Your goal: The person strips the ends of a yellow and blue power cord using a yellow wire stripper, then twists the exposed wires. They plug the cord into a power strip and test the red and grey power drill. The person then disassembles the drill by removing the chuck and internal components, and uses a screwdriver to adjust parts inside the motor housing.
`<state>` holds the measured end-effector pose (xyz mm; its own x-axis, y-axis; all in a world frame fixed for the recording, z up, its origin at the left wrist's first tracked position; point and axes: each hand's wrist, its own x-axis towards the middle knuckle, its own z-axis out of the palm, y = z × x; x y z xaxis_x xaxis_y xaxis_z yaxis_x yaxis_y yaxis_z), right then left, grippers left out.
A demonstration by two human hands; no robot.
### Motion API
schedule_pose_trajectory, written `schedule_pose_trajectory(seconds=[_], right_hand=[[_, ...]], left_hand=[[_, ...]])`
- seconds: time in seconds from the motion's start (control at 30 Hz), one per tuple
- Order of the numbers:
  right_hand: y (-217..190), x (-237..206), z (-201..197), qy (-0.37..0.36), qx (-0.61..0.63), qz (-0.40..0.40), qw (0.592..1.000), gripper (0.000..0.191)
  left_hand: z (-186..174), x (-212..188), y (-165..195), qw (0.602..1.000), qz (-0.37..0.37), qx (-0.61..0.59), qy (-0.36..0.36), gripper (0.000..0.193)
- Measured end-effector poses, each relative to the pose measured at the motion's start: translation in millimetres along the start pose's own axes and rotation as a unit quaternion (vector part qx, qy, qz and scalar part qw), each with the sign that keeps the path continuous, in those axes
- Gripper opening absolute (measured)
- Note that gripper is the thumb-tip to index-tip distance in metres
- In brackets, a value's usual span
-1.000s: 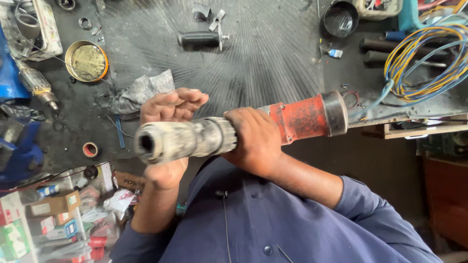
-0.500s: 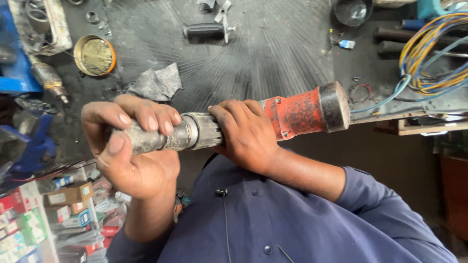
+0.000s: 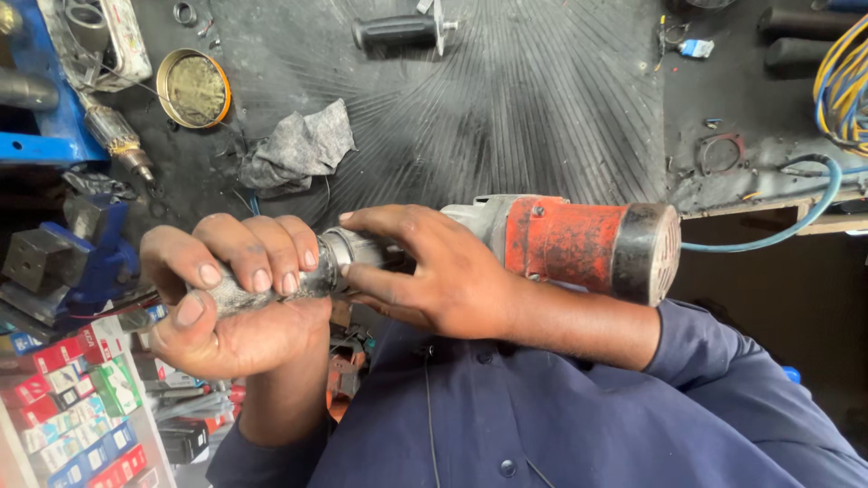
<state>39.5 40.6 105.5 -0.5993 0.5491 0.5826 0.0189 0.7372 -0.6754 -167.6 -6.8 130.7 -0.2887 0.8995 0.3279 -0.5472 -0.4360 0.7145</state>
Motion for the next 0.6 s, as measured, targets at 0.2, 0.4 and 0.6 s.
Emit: schedule_pose_trajectory(seconds=[0.2, 0.4, 0.6], right_hand=[[6, -4, 2, -0.009, -0.017, -0.041, 0.999, 0.043], [4, -2, 1, -0.001, -0.052, -0.055, 0.997, 0.045], [6, 0, -1, 0.009, -0.046, -0.060, 0.997, 0.041]], left_hand=[[5, -5, 0, 1.000, 0.009, 0.005, 0.004, 0.021], [12, -3, 0, 1.000, 0.017, 0.009, -0.021, 0.019], [17, -3, -3, 0.999, 0.019, 0.020, 0.017, 0.020]])
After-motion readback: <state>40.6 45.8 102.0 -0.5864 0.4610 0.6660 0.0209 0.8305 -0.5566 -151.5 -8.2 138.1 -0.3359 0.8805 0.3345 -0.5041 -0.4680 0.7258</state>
